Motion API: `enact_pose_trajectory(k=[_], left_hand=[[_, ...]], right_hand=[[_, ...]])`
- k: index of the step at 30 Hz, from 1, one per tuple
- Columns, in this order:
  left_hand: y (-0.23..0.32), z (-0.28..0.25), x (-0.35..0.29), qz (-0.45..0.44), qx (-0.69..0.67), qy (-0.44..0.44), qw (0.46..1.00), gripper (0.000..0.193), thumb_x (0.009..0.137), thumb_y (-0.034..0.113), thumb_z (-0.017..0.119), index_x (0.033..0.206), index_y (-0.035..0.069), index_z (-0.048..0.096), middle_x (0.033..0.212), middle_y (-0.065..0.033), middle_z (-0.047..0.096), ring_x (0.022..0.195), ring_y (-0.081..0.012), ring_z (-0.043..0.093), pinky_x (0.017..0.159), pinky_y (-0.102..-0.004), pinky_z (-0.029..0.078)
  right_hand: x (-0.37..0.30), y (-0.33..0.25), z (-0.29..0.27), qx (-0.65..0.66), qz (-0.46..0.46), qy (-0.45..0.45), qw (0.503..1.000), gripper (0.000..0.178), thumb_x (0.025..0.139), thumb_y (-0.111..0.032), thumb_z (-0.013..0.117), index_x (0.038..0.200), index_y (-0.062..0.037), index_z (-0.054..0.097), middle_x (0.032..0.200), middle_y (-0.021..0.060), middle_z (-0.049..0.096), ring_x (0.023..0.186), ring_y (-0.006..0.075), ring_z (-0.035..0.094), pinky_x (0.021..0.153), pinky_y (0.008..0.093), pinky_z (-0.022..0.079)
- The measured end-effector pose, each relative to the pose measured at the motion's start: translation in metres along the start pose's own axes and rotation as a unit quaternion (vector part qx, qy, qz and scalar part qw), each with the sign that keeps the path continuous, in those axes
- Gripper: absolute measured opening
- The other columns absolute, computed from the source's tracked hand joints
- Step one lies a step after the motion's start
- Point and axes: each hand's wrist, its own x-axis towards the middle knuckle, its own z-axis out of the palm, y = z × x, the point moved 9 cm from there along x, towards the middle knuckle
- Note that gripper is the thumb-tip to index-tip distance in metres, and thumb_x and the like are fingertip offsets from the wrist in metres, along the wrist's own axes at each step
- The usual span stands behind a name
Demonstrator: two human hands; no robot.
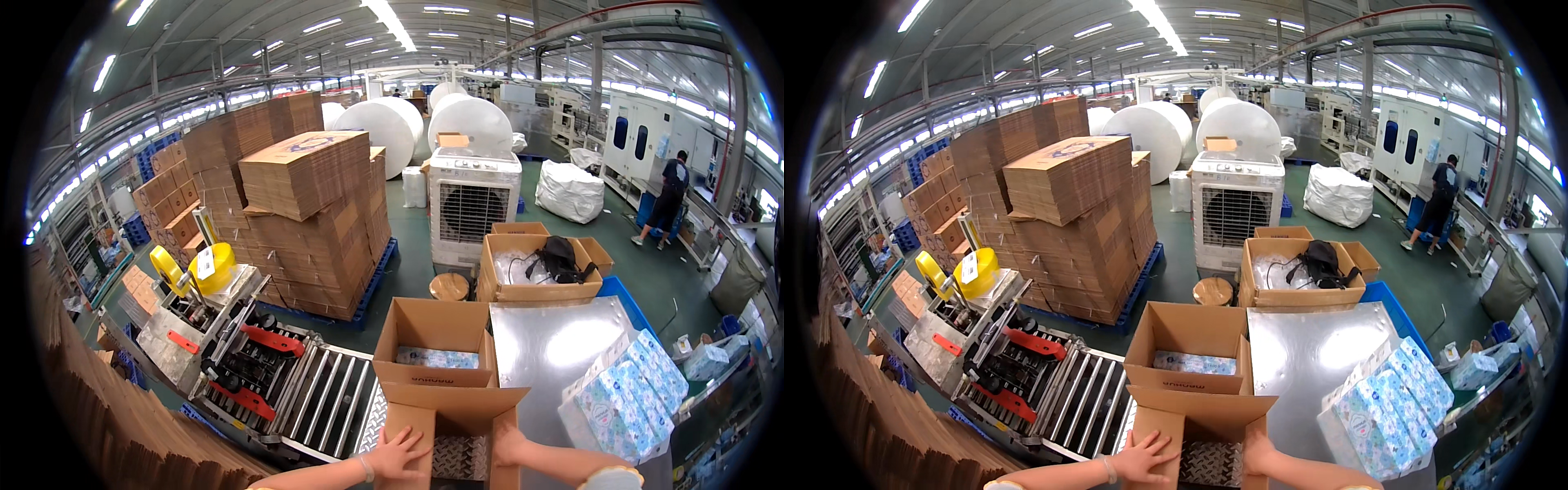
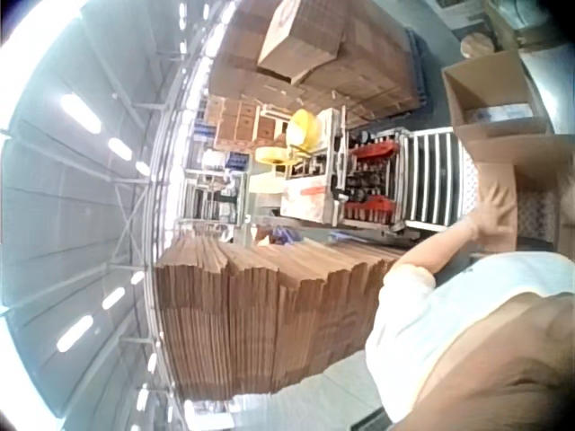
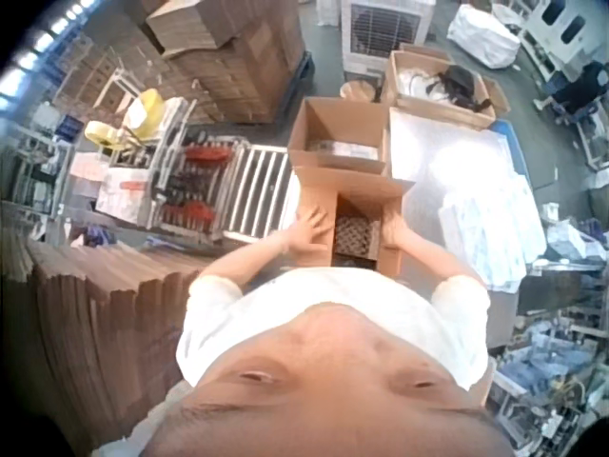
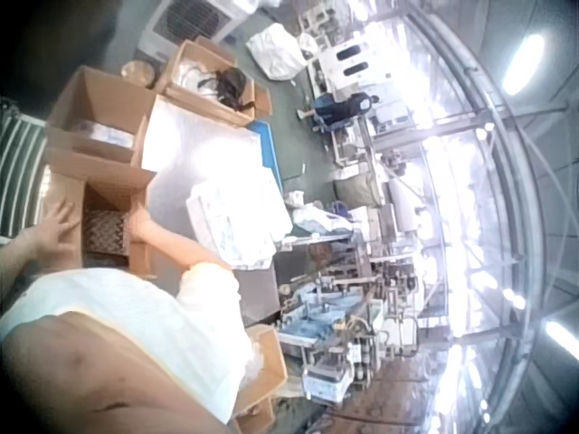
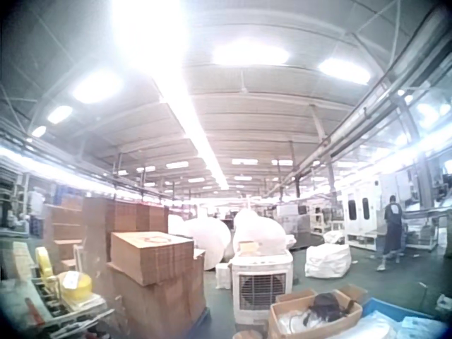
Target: The person takes cardboard sheets from a stack, folds them into boxes, fills the boxes with tissue packs from a table, and feeds the completed boxes into a taping machine.
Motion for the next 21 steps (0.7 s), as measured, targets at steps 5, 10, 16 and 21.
enact_pose_trajectory(k=[5,10,16,21], left_hand=[[0.003,0.017,-0.030,0.016,-0.074,0.110,0.991,0.089,0.081,0.064,0.072,0.140,-0.002,0.056,0.150,-0.0297,0.043,0.136,-0.0498,0.041,0.112,-0.0581,0.035],[0.046,-0.075,-0.045,0.009,-0.133,0.020,0.991,0.070,0.092,0.063,0.062,0.121,0.000,0.069,0.129,-0.0250,0.063,0.115,-0.0431,0.061,0.098,-0.0571,0.046],[-0.017,-0.043,0.010,-0.052,0.073,0.198,0.976,0.084,0.096,0.070,0.045,0.158,0.014,0.037,0.164,-0.0189,0.032,0.152,-0.0347,0.030,0.122,-0.0564,0.021],[-0.148,-0.013,-0.056,-0.069,-0.043,0.346,0.935,0.061,0.100,0.045,0.050,0.151,0.011,0.048,0.152,-0.0167,0.048,0.140,-0.0361,0.044,0.117,-0.0531,0.031]], right_hand=[[-0.070,0.004,-0.230,0.076,-0.090,0.559,0.821,0.062,0.078,-0.022,0.080,0.133,-0.0055,0.057,0.104,0.0153,0.064,0.105,0.0340,0.061,0.100,0.0481,0.046],[-0.016,0.003,-0.113,0.200,-0.123,0.239,0.942,0.063,0.099,-0.046,0.058,0.153,-0.0146,0.044,0.144,0.0236,0.054,0.136,0.0380,0.050,0.116,0.0456,0.036],[0.043,0.026,-0.083,0.371,-0.140,0.244,0.885,0.059,0.102,-0.050,0.050,0.147,-0.0139,0.051,0.141,0.0232,0.055,0.137,0.0310,0.048,0.115,0.0422,0.036],[0.047,0.108,-0.026,0.647,0.131,0.522,0.540,0.031,0.088,-0.008,0.074,0.117,-0.0002,0.067,0.099,0.0108,0.074,0.092,0.0198,0.071,0.081,0.0339,0.057]])
